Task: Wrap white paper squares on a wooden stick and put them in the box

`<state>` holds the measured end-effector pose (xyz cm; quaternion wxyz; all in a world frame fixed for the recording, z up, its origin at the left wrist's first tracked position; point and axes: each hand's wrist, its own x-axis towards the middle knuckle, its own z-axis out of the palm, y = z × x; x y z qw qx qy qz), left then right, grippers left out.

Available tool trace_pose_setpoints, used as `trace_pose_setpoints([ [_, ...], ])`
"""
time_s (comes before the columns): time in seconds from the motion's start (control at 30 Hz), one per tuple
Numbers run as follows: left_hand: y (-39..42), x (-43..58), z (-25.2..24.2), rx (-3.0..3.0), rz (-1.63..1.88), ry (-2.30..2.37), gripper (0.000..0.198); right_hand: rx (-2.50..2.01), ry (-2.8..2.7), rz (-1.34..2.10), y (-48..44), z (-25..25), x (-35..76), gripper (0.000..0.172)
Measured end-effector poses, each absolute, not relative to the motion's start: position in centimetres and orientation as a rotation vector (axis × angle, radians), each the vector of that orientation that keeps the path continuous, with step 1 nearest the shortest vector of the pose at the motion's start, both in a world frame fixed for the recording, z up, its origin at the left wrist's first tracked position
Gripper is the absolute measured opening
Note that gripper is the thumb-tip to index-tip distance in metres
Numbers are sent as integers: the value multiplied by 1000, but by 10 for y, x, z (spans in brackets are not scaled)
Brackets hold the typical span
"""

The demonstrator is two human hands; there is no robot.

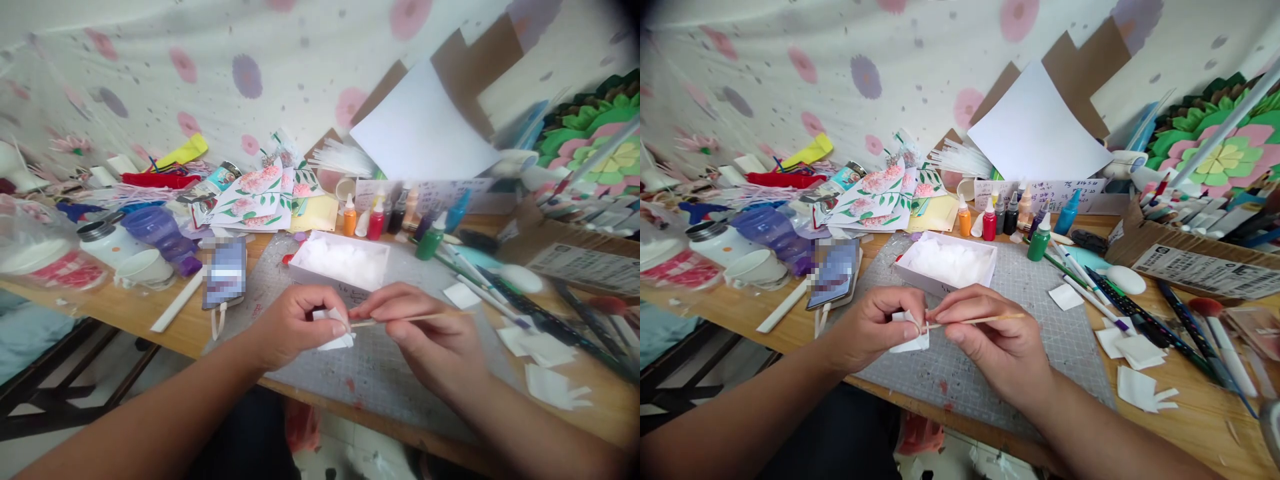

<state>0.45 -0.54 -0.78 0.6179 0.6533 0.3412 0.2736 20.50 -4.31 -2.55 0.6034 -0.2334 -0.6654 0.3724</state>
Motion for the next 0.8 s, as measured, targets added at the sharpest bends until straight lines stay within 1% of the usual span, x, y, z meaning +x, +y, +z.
trace_pose_setpoints([
  [0.33,-5,4,-9,1500,605,779,25,-534,-1547,856,-43,-24,206,21],
  [0.53,-5,5,-6,1511,597,804,28,-541,-1568,840,-42,-22,206,18],
  [0.8,-5,6,-4,1470,607,814,23,-556,-1591,826,-43,-21,205,17],
])
